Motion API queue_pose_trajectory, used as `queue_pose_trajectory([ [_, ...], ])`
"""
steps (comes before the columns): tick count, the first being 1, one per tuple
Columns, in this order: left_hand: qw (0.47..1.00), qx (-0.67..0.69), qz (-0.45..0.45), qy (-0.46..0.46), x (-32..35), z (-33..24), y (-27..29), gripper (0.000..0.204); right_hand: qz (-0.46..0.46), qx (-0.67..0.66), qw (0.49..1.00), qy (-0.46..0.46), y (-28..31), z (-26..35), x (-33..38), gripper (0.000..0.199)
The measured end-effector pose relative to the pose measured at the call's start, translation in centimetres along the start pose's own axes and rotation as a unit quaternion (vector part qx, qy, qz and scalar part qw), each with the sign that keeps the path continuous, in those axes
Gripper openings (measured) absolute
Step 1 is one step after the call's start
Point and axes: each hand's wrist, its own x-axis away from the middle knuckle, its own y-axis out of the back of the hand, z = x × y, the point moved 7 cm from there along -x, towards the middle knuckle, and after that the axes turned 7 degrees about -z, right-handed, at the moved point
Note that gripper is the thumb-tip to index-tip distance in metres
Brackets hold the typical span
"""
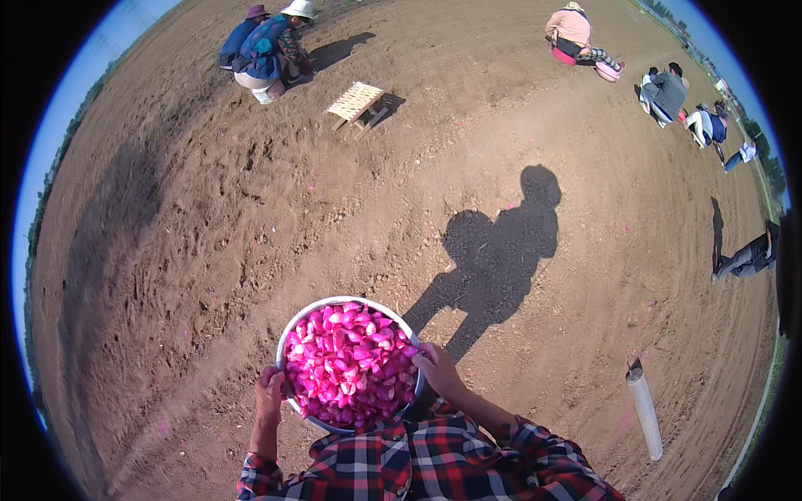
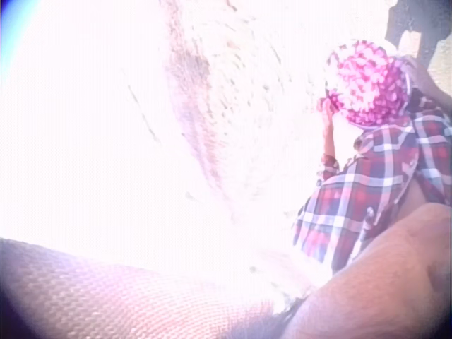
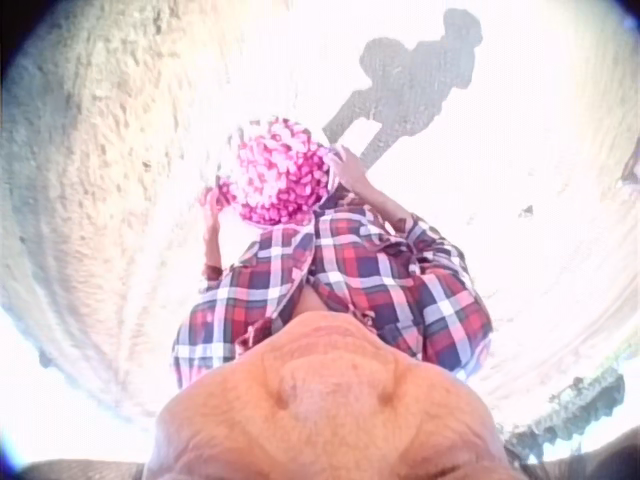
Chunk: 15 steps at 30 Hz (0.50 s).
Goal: The person collects bright pink flower petals from the soil in a field, placing them into a metal bowl. They then transfer the petals from the bowl into a white plastic crate and continue gathering more petals from the ground.
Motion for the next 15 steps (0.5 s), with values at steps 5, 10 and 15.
queue_pose_trajectory([
  [5, 0.995, 0.003, 0.077, -0.056, -9.3, -6.3, -7.7, 0.017, -0.067, -0.016, 0.998, 0.011, 3.7, 5.6, -10.7, 0.033],
  [10, 0.974, -0.065, 0.151, -0.155, -19.2, -17.3, -16.8, 0.020, -0.121, -0.079, 0.989, -0.039, 8.2, 8.3, -17.3, 0.034],
  [15, 0.949, -0.158, 0.190, -0.198, -24.0, -26.9, -26.8, 0.024, -0.167, -0.178, 0.963, -0.113, 12.7, 9.8, -21.7, 0.027],
])
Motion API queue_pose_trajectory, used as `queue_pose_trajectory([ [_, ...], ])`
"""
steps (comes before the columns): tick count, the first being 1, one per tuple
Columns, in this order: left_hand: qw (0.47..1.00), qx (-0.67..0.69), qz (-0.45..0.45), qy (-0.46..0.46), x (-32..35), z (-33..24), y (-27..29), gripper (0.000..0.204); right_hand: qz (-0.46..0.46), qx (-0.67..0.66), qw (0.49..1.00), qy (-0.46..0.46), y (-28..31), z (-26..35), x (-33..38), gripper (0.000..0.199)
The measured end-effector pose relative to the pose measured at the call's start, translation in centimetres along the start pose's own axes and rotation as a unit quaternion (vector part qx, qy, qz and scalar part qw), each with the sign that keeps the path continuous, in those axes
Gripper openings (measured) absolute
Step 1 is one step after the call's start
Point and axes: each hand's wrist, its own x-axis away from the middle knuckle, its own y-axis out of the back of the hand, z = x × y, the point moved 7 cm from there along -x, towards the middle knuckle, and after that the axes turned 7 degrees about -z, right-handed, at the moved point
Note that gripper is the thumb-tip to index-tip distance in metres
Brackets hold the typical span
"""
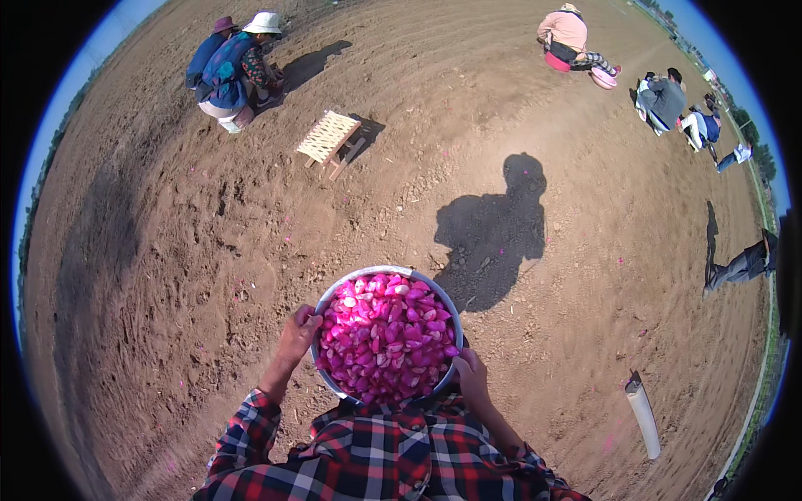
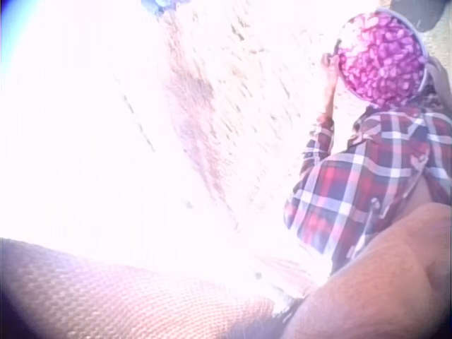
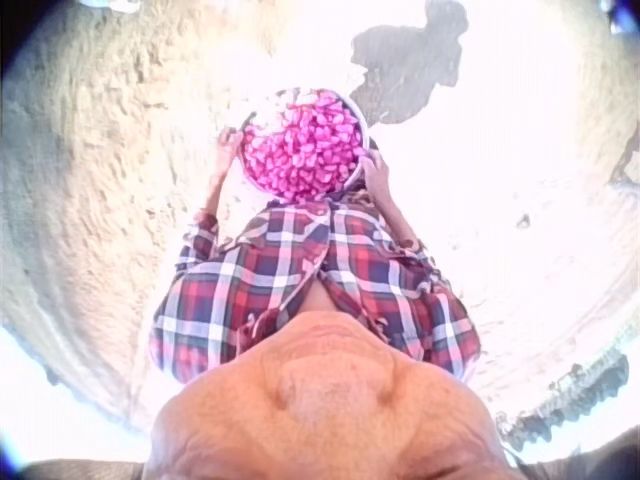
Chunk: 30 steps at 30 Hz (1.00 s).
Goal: The person collects bright pink flower petals from the soil in a field, placing them into a metal bowl. They then transfer the petals from the bowl into a white plastic crate and continue gathering more petals from the ground.
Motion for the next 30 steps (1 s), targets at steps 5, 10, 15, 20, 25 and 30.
queue_pose_trajectory([
  [5, 0.996, -0.060, 0.008, -0.061, -11.2, -6.2, -4.8, 0.026, 0.002, -0.094, 0.995, -0.024, 0.5, 6.3, -8.1, 0.023],
  [10, 1.000, -0.009, 0.003, 0.017, -19.2, -11.8, -6.7, 0.024, 0.025, -0.052, 0.998, 0.008, 1.0, 14.2, -18.2, 0.021],
  [15, 0.999, -0.007, -0.018, 0.028, -22.1, -16.8, -6.4, 0.021, 0.060, -0.088, 0.994, -0.002, 0.6, 20.9, -22.3, 0.028],
  [20, 0.997, 0.052, -0.009, 0.058, -28.8, -19.2, -6.5, 0.021, 0.053, -0.072, 0.996, -0.004, -1.6, 26.8, -28.0, 0.028],
  [25, 0.997, 0.056, -0.008, 0.054, -39.1, -18.9, -6.3, 0.020, 0.022, -0.037, 0.999, 0.014, -5.3, 30.6, -36.5, 0.026],
  [30, 0.994, 0.064, 0.011, 0.086, -53.9, -17.3, -5.4, 0.016, -0.067, 0.066, 0.993, 0.067, -12.0, 36.2, -48.1, 0.025],
])
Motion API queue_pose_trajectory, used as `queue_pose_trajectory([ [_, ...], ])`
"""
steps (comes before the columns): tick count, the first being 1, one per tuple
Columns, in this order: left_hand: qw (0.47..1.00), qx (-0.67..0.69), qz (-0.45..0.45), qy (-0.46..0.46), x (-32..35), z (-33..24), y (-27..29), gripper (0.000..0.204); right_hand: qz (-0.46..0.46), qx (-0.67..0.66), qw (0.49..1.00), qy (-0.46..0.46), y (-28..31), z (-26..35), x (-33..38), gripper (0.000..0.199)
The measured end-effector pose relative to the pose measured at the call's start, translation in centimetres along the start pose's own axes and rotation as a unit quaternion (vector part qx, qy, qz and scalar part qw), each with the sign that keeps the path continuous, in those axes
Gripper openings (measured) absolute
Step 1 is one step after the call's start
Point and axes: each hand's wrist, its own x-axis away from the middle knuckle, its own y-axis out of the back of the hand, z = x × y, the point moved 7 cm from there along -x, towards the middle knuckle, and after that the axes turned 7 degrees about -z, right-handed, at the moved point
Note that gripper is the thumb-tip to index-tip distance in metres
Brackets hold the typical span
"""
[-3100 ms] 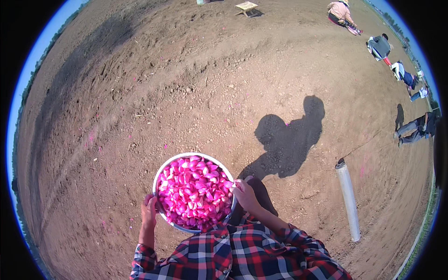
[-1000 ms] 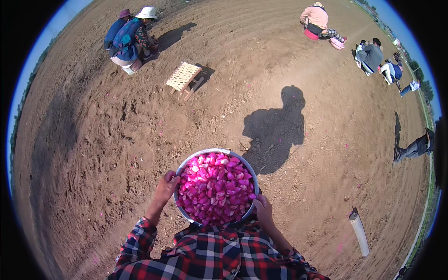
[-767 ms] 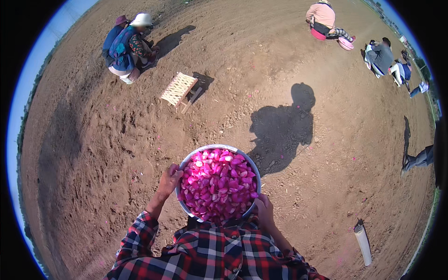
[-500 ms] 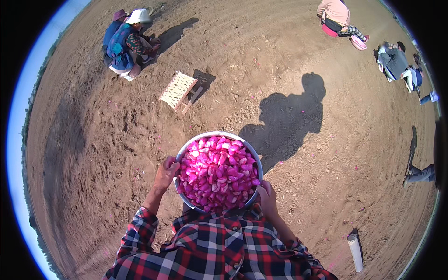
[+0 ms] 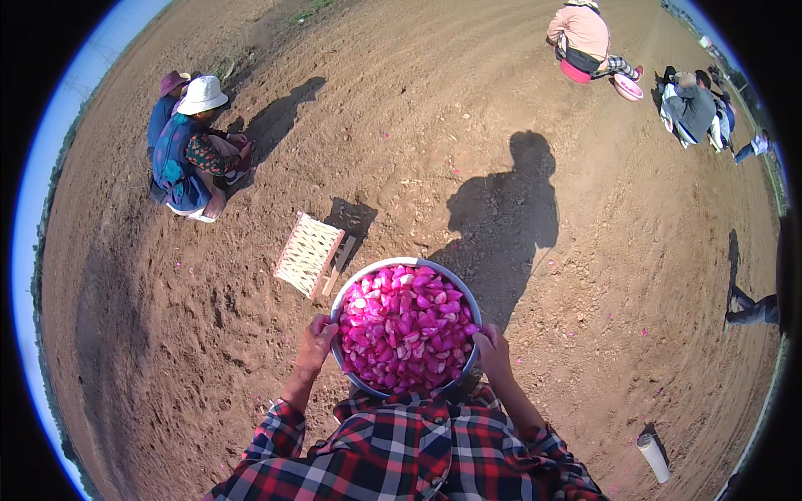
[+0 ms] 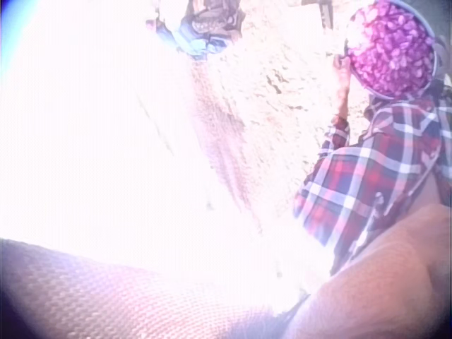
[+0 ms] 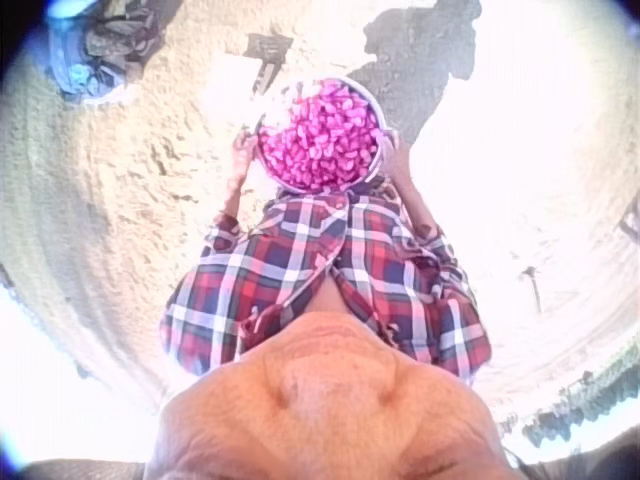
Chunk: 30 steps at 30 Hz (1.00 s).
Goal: The person collects bright pink flower petals from the soil in a field, placing them into a metal bowl. They then transfer the petals from the bowl into a white plastic crate and continue gathering more petals from the ground.
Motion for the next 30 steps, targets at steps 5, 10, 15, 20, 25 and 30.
queue_pose_trajectory([
  [5, 0.995, -0.071, -0.014, -0.067, -13.2, -5.1, 4.7, 0.018, 0.018, -0.017, 0.997, -0.074, -9.2, 5.4, -7.9, 0.022],
  [10, 0.995, -0.079, -0.007, -0.052, -20.6, -10.8, 8.5, 0.023, 0.040, -0.052, 0.994, -0.084, -14.6, 10.9, -12.3, 0.019],
  [15, 0.999, -0.042, 0.006, 0.027, -28.0, -15.2, 7.8, 0.021, 0.031, -0.026, 0.998, -0.051, -17.8, 16.1, -21.8, 0.019],
  [20, 0.998, -0.006, -0.014, 0.056, -34.6, -18.4, 4.4, 0.023, 0.045, 0.060, 0.997, 0.018, -19.1, 21.6, -34.3, 0.028],
  [25, 0.997, -0.026, -0.060, 0.042, -39.6, -21.4, 0.6, 0.021, 0.116, 0.061, 0.991, 0.038, -20.7, 25.9, -45.7, 0.030],
  [30, 0.972, 0.127, -0.120, 0.158, -43.4, -21.8, -4.4, 0.019, 0.133, 0.155, 0.974, 0.102, -21.1, 29.8, -55.0, 0.033],
])
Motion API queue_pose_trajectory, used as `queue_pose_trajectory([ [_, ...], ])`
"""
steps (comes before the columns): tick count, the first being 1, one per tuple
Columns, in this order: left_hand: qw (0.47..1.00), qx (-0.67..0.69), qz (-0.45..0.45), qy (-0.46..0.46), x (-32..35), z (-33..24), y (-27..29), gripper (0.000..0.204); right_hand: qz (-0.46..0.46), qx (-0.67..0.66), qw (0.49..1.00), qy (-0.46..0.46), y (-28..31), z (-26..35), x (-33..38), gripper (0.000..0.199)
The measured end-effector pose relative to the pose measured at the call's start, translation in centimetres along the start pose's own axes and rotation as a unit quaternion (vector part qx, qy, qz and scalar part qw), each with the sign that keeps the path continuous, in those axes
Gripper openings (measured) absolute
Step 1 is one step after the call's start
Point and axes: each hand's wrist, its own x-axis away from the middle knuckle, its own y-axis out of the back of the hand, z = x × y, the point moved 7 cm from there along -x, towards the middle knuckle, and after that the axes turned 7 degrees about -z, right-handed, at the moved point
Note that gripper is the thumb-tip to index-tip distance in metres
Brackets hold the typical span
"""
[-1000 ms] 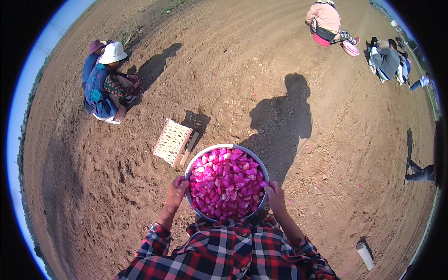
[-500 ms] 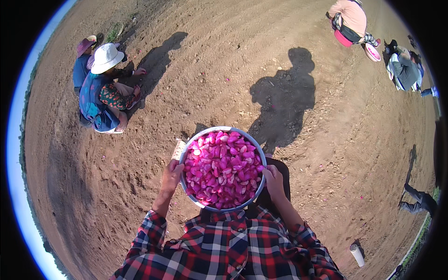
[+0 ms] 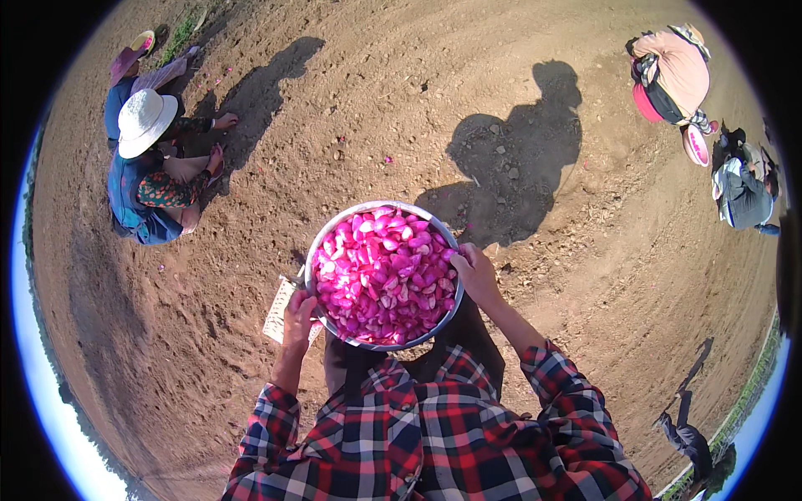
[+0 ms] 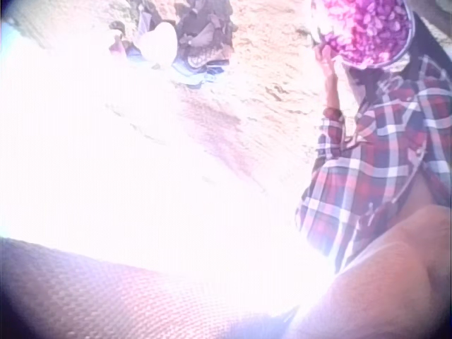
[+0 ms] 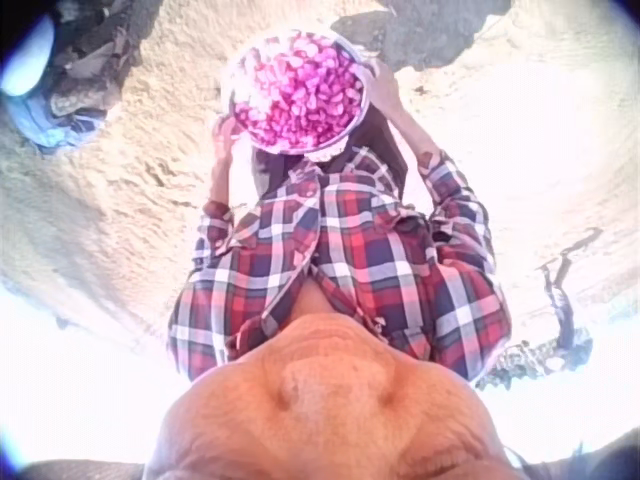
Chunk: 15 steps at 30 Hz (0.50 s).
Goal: The person collects bright pink flower petals from the soil in a field, placing them into a metal bowl. They then transfer the petals from the bowl into a white plastic crate and continue gathering more petals from the ground.
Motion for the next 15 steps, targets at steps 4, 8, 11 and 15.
queue_pose_trajectory([
  [4, 0.999, 0.009, 0.018, 0.049, -2.4, -0.4, -3.9, 0.018, 0.026, 0.086, 0.996, 0.004, 1.1, 0.7, -6.3, 0.033],
  [8, 0.987, 0.012, 0.077, 0.143, -5.4, 1.1, -6.4, 0.022, 0.035, 0.118, 0.992, -0.013, 0.8, 0.3, -9.4, 0.033],
  [11, 0.984, -0.028, 0.092, 0.153, -10.1, 1.6, -7.5, 0.021, 0.024, 0.133, 0.989, -0.059, 0.2, -0.5, -11.3, 0.033],
  [15, 0.993, -0.074, 0.064, 0.069, -14.5, 0.6, -7.3, 0.030, 0.047, 0.137, 0.974, -0.175, -1.6, -2.0, -12.5, 0.028],
])
